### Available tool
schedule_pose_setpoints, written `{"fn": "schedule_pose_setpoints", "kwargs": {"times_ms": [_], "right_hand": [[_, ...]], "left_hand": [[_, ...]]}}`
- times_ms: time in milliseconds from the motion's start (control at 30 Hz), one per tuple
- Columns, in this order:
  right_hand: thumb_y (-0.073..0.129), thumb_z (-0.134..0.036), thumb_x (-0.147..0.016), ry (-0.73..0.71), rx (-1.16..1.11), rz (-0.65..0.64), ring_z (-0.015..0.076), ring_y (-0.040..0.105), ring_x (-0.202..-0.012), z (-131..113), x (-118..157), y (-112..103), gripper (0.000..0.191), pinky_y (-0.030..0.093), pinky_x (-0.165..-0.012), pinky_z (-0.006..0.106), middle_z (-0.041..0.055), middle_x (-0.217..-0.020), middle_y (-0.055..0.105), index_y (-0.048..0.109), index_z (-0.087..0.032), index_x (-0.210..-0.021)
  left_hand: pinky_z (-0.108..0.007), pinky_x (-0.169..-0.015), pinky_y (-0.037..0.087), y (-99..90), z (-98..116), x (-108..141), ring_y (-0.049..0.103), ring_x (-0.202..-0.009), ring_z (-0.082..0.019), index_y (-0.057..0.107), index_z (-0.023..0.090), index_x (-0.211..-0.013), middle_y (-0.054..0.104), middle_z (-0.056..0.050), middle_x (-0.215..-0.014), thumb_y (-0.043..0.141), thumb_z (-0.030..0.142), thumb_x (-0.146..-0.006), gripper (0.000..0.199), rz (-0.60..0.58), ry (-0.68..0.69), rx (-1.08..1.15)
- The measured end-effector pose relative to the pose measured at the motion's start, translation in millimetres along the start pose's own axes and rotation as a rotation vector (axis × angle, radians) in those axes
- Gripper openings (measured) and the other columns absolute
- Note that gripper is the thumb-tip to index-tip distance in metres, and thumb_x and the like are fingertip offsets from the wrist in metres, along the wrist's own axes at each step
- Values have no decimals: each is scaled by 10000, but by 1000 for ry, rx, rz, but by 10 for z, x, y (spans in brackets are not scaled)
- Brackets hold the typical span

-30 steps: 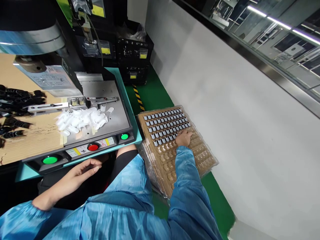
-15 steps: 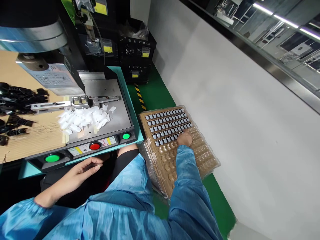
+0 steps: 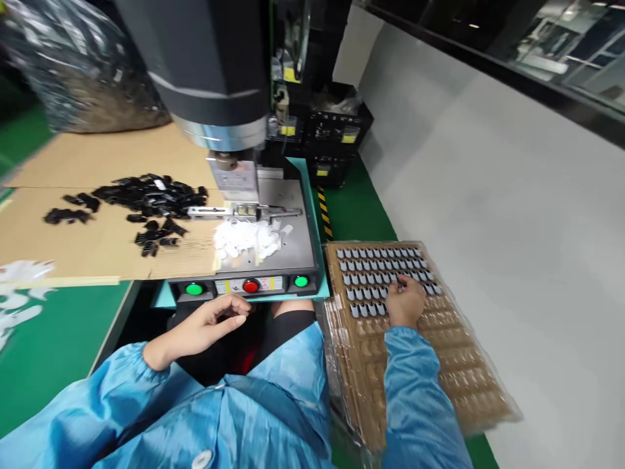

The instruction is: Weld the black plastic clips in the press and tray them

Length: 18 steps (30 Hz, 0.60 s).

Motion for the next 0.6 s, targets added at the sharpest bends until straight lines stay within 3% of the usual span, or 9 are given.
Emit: {"fn": "schedule_pose_setpoints", "kwargs": {"times_ms": [133, 267, 333, 433, 600], "right_hand": [[539, -306, -977, -297, -323, 32, 284, 628, -998, -1201, 88, -197, 317, 517, -1001, 452, 134, -1142, 682, 678, -189, -1236], [546, -247, -1009, -650, -475, -137, 307, 595, -1193, -2505, 486, -312, 289, 478, -1084, 467, 104, -1265, 690, 708, -243, -1248], [584, -221, -998, -811, -505, -211, 314, 579, -1198, -2991, 712, -295, 284, 483, -1068, 472, 89, -1280, 694, 718, -260, -1246], [650, -197, -966, -930, -472, -261, 323, 565, -1139, -3411, 945, -190, 296, 495, -1005, 481, 88, -1257, 702, 717, -263, -1247], [546, -77, -979, -1016, -395, -220, 305, 544, -1088, -3610, 1055, -45, 371, 467, -953, 460, 82, -1217, 705, 717, -268, -1247]], "left_hand": [[-390, -1009, 541, -434, 297, -42, 668, -1112, -243, 695, 231, -1164, 703, -103, -1190, 609, 431, -1043, 249, 198, 204, -316], [-430, -1028, 518, -881, 344, -164, 641, -1158, -271, 672, 223, -1178, 693, -103, -1182, 570, 359, -1054, 210, 396, 296, -661], [-449, -1033, 510, -1029, 306, -257, 632, -1174, -286, 671, 213, -1207, 690, -116, -1201, 566, 339, -1051, 226, 430, 312, -782], [-470, -1049, 493, -1122, 262, -379, 621, -1201, -303, 667, 198, -1279, 691, -137, -1255, 567, 295, -1038, 279, 409, 332, -928], [-498, -992, 452, -1093, 287, -505, 603, -1175, -323, 700, 212, -1324, 709, -148, -1290, 553, 120, -961, 403, 288, 330, -1137]]}}
Point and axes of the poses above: each hand's wrist, its own x-axis away from the middle knuckle, its own y-axis out of the palm, z = x × y, the point moved 6 cm from there along -x, towards the middle knuckle
